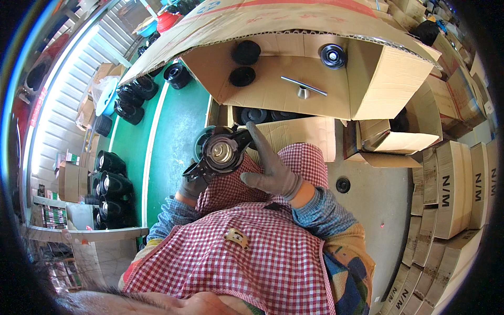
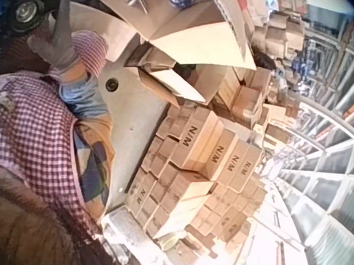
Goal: The person assembles black kettles by inserting a metal component into the base, pressing it in, and placing the finished unit on a green workbench. The person repeats this process for multiple kettles, handling each one individually.
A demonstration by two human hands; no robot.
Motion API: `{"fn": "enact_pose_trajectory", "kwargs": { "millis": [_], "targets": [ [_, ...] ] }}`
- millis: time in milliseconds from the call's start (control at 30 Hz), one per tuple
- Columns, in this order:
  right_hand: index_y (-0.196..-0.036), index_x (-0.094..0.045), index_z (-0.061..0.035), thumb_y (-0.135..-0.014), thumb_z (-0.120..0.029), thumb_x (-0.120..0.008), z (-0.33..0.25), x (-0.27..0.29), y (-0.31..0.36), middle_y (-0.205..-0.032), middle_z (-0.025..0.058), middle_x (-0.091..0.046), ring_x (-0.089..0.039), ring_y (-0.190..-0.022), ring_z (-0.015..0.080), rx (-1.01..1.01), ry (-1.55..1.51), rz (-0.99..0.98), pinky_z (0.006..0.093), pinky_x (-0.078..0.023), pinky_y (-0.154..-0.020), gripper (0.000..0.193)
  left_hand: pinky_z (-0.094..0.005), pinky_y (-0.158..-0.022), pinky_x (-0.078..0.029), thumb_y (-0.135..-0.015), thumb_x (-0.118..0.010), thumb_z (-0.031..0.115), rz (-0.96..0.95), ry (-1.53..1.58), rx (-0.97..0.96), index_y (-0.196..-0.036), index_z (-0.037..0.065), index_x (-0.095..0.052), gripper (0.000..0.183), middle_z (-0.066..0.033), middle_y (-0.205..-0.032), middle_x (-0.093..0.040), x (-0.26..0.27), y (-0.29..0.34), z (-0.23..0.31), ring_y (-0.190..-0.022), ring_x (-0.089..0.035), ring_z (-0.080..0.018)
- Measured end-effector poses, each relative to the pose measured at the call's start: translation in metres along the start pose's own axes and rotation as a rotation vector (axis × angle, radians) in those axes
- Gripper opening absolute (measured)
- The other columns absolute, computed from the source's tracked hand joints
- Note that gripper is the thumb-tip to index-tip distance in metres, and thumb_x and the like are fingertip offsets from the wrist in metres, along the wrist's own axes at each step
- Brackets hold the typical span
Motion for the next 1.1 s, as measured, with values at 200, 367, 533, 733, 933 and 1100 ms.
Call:
{"fn": "enact_pose_trajectory", "kwargs": {
  "millis": [200, 367, 533, 733, 933, 1100],
  "targets": [
    [-0.159, -0.015, 0.0051, -0.092, -0.046, -0.069, -0.009, -0.002, 0.005, -0.16, 0.0255, -0.029, -0.029, -0.15, 0.0336, -0.02, -0.15, 0.052, 0.0428, -0.021, -0.123, 0.1, -0.0423, -0.102, -0.053, -0.101, -0.059, 0.037, -0.054, 0.052, 0.044, -0.143, 0.004, -0.051, 0.054, -0.014, -0.135, -0.061, -0.018, 0.0, 0.004, -0.119, -0.063, -0.0273],
    [-0.157, -0.026, 0.004, -0.103, -0.03, -0.054, -0.015, 0.017, 0.013, -0.158, 0.0213, -0.035, -0.034, -0.148, 0.0317, 0.024, 0.167, 0.092, 0.0415, -0.026, -0.121, 0.069, -0.0387, -0.105, -0.05, -0.094, -0.073, 0.028, -0.003, -0.175, -0.101, -0.143, 0.003, -0.05, 0.06, -0.0114, -0.138, -0.06, -0.034, -0.001, 0.038, -0.12, -0.062, -0.0243],
    [-0.155, -0.032, 0.0028, -0.107, -0.024, -0.045, -0.025, 0.028, 0.018, -0.157, 0.021, -0.037, -0.038, -0.146, 0.0309, -0.087, 0.15, 0.338, 0.0386, -0.028, -0.12, 0.056, -0.0386, -0.102, -0.051, -0.075, -0.087, 0.008, -0.068, -0.763, -0.182, -0.135, 0.002, -0.056, 0.068, -0.01, -0.129, -0.062, -0.059, -0.019, 0.086, -0.119, -0.061, -0.0253],
    [-0.155, -0.034, 0.0004, -0.109, -0.042, -0.036, 0.002, 0.023, 0.024, -0.156, 0.0192, -0.04, -0.037, -0.146, 0.0306, -0.068, 0.416, 0.121, 0.0367, -0.029, -0.12, 0.062, -0.0443, -0.1, -0.051, -0.057, -0.093, 0.012, -0.669, -1.686, -0.558, -0.121, 0.006, -0.066, 0.07, -0.0168, -0.122, -0.059, -0.117, -0.024, 0.041, -0.116, -0.058, -0.0379],
    [-0.156, -0.033, -0.0026, -0.109, -0.05, -0.027, 0.055, 0.017, 0.046, -0.154, 0.0178, -0.042, -0.037, -0.146, 0.0275, -0.461, -0.15, -0.04, 0.0355, -0.026, -0.122, 0.067, -0.0423, -0.101, -0.05, -0.064, -0.089, 0.009, -0.727, -1.451, -0.31, -0.122, 0.005, -0.065, 0.064, -0.0171, -0.123, -0.059, -0.104, -0.033, 0.004, -0.116, -0.058, -0.0363],
    [-0.157, -0.031, -0.0037, -0.101, -0.061, -0.041, 0.049, 0.045, 0.03, -0.16, 0.0182, -0.035, -0.03, -0.149, 0.034, -0.229, 0.352, -0.102, 0.0431, -0.023, -0.123, 0.08, -0.0305, -0.093, -0.052, -0.1, -0.06, 0.014, -0.282, -1.11, -0.006, -0.118, -0.001, -0.065, 0.025, -0.0119, -0.106, -0.066, -0.08, -0.079, 0.014, -0.101, -0.063, -0.0194]
  ]
}}
Point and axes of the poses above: each hand's wrist, its own y-axis away from the middle knuckle, its own x-axis out of the back of the hand, z = x × y, the point moved 1 cm from there along -y, towards the middle knuckle
